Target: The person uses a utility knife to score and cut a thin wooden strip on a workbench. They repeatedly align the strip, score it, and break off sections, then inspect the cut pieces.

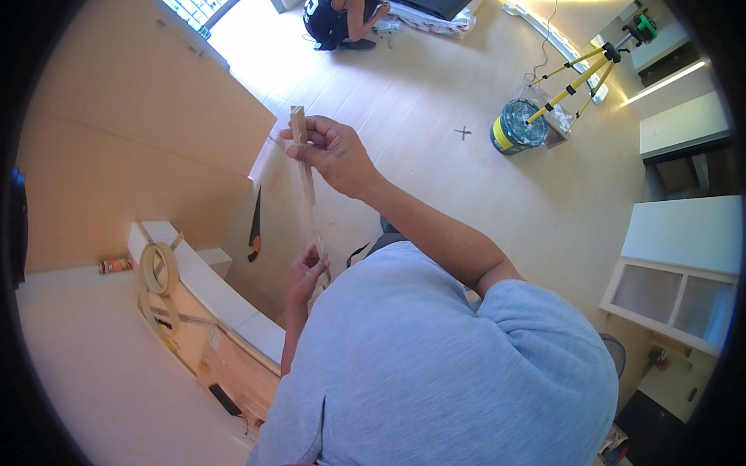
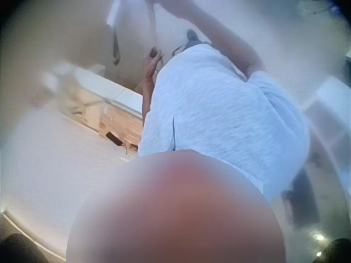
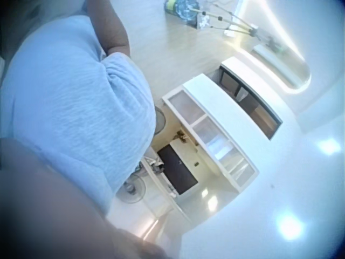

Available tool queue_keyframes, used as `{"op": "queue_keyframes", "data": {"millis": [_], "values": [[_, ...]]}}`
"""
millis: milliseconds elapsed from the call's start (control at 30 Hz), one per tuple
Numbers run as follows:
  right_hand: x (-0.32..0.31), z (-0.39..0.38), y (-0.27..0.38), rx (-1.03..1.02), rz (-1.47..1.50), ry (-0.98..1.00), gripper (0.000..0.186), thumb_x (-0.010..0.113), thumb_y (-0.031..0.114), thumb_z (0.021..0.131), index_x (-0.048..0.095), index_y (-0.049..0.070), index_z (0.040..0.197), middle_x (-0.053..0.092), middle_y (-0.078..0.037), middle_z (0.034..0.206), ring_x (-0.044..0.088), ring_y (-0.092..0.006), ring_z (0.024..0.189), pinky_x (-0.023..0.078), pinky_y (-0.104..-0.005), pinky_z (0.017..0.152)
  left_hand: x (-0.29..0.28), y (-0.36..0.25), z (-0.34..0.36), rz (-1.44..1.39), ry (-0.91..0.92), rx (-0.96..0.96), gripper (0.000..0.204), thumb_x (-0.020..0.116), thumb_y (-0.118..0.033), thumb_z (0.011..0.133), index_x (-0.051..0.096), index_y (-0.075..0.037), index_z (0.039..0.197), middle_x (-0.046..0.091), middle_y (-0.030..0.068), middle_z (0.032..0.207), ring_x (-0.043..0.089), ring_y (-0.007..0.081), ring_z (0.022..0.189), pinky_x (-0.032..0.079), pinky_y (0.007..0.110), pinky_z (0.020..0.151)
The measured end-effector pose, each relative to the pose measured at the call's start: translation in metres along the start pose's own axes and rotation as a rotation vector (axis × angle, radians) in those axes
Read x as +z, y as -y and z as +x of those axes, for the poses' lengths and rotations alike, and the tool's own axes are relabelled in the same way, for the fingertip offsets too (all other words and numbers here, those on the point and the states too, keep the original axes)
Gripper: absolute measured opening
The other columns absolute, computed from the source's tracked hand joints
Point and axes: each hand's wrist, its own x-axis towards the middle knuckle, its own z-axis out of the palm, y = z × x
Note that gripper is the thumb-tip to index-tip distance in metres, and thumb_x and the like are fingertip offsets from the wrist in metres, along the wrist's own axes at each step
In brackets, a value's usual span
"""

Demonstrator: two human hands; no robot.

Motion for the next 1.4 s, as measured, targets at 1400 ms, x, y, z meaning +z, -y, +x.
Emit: {"op": "queue_keyframes", "data": {"millis": [1400], "values": [[-0.277, 0.424, -0.024, 0.025, 0.217, -0.738, 0.034, 0.069, 0.044, 0.102, 0.063, 0.015, 0.118, 0.065, 0.001, 0.102, 0.061, -0.0147, 0.094, 0.051, -0.0400, 0.085, -0.044, -0.349, 0.456, 0.015, 0.691, -0.128, 0.043, 0.062, -0.024, 0.105, 0.061, 0.004, 0.138, 0.067, 0.0074, 0.085, 0.060, 0.0147, 0.072, 0.050, 0.028, 0.067]]}}
